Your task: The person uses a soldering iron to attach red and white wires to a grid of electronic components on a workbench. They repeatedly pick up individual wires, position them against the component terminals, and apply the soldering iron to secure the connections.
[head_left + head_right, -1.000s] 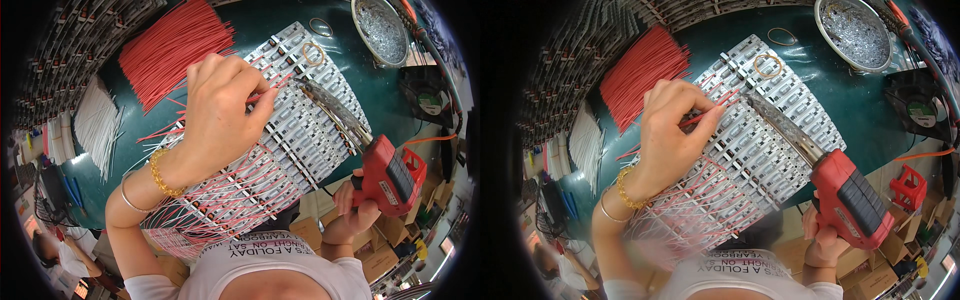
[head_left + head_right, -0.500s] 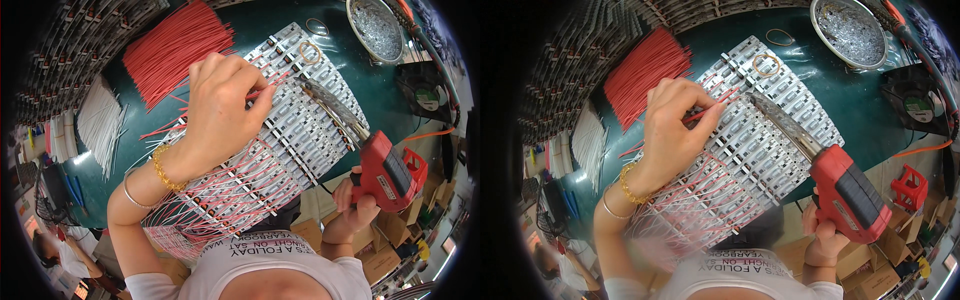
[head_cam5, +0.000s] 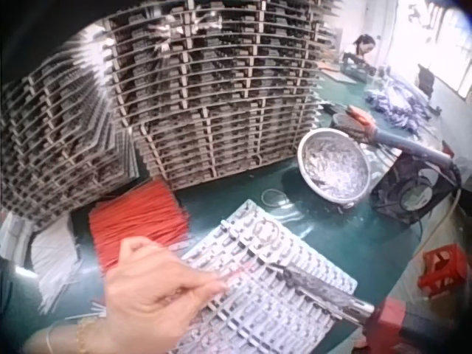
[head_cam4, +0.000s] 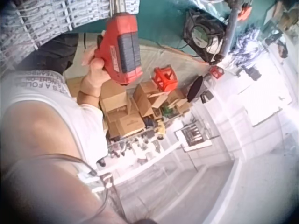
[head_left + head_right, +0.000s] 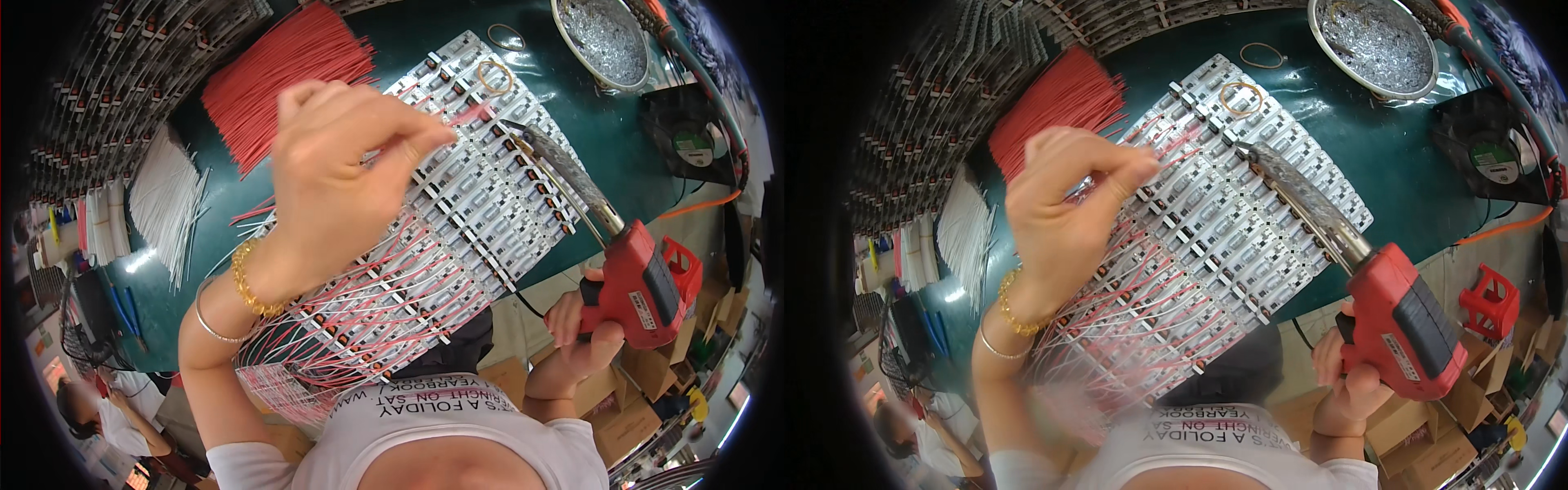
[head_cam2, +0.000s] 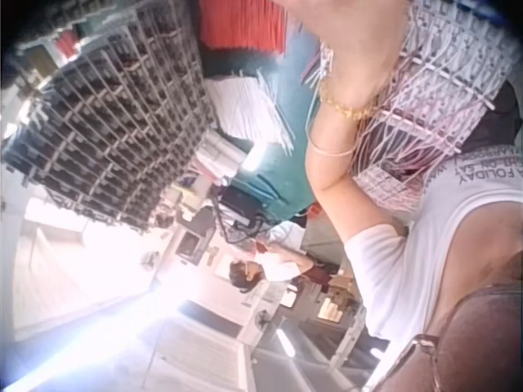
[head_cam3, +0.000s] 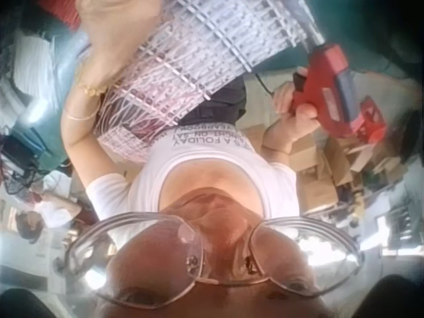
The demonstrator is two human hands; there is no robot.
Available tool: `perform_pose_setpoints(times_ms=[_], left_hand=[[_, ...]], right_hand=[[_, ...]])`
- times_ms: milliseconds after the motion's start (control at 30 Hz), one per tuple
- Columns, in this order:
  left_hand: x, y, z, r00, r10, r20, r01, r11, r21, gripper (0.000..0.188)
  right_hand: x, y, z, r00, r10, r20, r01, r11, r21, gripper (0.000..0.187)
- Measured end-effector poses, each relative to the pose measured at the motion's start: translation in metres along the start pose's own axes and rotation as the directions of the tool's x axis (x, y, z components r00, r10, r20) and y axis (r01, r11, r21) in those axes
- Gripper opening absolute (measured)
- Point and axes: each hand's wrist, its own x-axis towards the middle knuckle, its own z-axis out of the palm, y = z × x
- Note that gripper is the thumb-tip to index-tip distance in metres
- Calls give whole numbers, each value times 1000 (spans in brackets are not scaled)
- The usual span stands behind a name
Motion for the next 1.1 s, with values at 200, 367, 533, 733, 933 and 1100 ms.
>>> perform_pose_setpoints(times_ms=[200, 367, 533, 733, 933, 1100], left_hand=[[-8, 13, 15, 981, -156, 119, 148, 986, 72, 11], [-13, 6, 26, 997, -27, 71, 17, 990, 141, 15], [-15, 6, 28, 999, 1, 53, -9, 990, 143, 16], [-15, 6, 26, 999, 1, 53, -8, 991, 137, 16], [-16, 5, 29, 999, 20, 43, -26, 990, 142, 17], [-16, 5, 29, 999, 31, 32, -36, 986, 161, 17]], right_hand=[[-7, 2, -1, 999, 0, -36, -2, 999, -41, 83], [-8, 3, 6, 998, 17, -53, -24, 990, -140, 84], [-4, 6, 8, 1000, 3, -17, -6, 990, -143, 80], [-15, 20, -4, 989, 57, -134, -66, 996, -60, 76], [-4, 5, 9, 1000, 13, -26, -16, 988, -152, 76], [-2, 3, 8, 999, 12, -30, -15, 992, -124, 82]])
